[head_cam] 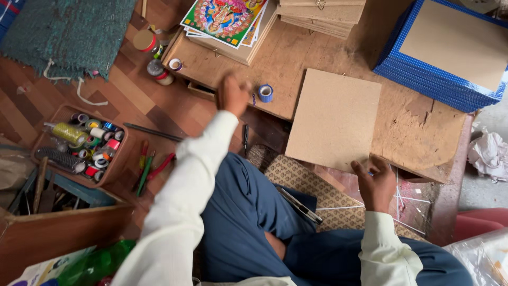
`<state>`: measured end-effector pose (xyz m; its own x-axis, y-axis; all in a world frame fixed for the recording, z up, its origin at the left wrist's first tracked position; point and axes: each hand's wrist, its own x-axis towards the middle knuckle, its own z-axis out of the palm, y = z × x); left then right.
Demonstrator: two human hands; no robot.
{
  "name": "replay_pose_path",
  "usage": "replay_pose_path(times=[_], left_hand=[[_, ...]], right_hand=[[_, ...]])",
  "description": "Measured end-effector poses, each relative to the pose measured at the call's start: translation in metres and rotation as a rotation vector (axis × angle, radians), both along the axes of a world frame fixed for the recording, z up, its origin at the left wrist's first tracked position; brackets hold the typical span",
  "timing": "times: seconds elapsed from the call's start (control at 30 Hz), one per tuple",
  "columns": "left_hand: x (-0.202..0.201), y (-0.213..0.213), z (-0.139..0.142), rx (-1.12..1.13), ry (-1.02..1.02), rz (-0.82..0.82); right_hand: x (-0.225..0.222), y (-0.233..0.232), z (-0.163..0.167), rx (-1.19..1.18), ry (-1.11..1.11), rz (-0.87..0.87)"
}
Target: The person assembles a decorative card by placing a printed image onto a cardboard backing, covering it with a clear plastic sheet, and securing the edges with blue patterned tape. They use scissors to trim the plastic and tape, and a utility knife to cut the tape precisely.
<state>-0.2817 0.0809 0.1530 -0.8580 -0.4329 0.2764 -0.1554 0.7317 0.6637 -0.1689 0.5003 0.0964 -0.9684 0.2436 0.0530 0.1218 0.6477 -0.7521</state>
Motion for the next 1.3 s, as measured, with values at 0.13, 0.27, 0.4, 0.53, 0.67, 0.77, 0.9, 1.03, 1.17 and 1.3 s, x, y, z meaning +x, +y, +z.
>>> replay_pose_path(times=[0.13, 0.27, 0.4, 0.53, 0.67, 0.77, 0.9, 1.03, 1.17, 1.3], left_hand=[[-0.070, -0.050, 0.002, -0.509, -0.047, -0.152], [-0.113, -0.066, -0.004, -0.630, -0.095, -0.226], [-0.119, -0.073, -0.020, -0.742, -0.050, -0.207], [-0.099, -0.081, -0.032, -0.705, 0.005, -0.245], [-0.085, -0.082, 0.009, -0.532, 0.251, -0.087], [-0.078, -0.078, 0.075, -0.573, 0.544, 0.013], [-0.031, -0.037, 0.172, -0.429, 0.738, -0.184], [0.043, 0.031, 0.250, -0.632, 0.742, -0.411], [0.088, 0.105, 0.281, -0.411, 0.800, -0.704], [0.078, 0.147, 0.270, -0.056, 0.652, -0.866]], right_hand=[[-0.010, -0.010, 0.011, -0.051, 0.068, -0.067], [-0.021, -0.022, 0.021, -0.234, 0.063, -0.102], [-0.028, -0.027, 0.025, -0.276, 0.066, -0.092], [-0.024, -0.031, 0.025, -0.376, 0.050, -0.096], [-0.019, -0.033, 0.034, -0.357, 0.075, -0.091], [-0.011, -0.031, 0.042, -0.427, 0.091, -0.087], [-0.009, -0.028, 0.046, -0.628, 0.135, -0.031], [-0.005, -0.033, 0.048, -0.788, 0.059, 0.010], [0.007, -0.038, 0.050, -0.844, 0.096, 0.164], [0.014, -0.021, 0.041, -0.939, 0.221, 0.234]])
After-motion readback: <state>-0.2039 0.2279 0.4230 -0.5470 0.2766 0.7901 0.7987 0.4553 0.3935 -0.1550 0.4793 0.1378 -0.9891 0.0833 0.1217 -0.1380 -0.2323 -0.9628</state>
